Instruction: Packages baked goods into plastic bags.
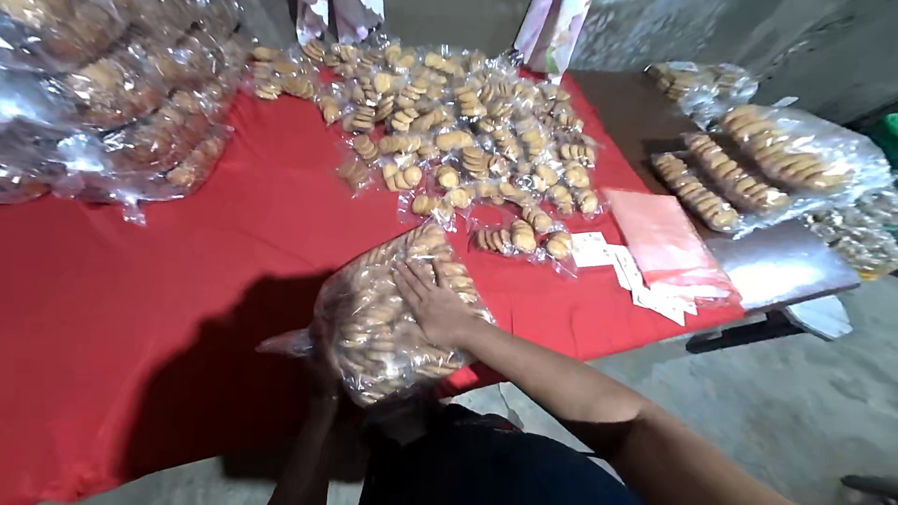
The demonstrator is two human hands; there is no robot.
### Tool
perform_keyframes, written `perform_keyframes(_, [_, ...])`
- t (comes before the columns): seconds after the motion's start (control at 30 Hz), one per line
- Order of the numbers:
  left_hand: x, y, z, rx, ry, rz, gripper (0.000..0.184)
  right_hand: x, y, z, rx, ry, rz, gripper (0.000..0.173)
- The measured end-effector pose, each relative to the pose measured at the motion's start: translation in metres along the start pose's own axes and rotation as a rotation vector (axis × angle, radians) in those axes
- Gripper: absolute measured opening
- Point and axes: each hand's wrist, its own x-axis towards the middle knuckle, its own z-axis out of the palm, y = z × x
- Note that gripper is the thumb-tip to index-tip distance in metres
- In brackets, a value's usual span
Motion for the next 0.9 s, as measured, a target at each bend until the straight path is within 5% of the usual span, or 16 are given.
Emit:
perform_keyframes(0.13, [0.004,0.004,0.002,-0.059,0.010,0.005,0.044,-0.005,0.024,-0.022,0.213,0.044,-0.016,0.079])
perform_keyframes(0.3, [0.002,0.005,0.002,-0.072,0.005,0.016,0.041,-0.001,0.044,0.011,0.055,0.122,0.056,0.084])
perform_keyframes(0.43, [0.008,0.001,-0.003,-0.062,-0.065,0.058,0.046,-0.006,0.018,-0.007,0.062,0.052,0.052,0.090])
perform_keyframes(0.57, [0.007,-0.006,0.000,-0.150,-0.030,0.000,0.041,-0.008,-0.006,0.024,0.007,0.196,-0.082,0.090])
perform_keyframes(0.73, [0.008,-0.004,-0.001,-0.085,0.026,-0.068,0.040,-0.004,-0.037,0.000,0.011,0.037,-0.059,0.091])
perform_keyframes(0.9, [0.005,-0.016,0.002,-0.148,-0.007,-0.057,0.040,0.013,-0.061,0.035,-0.022,0.140,-0.193,0.084])
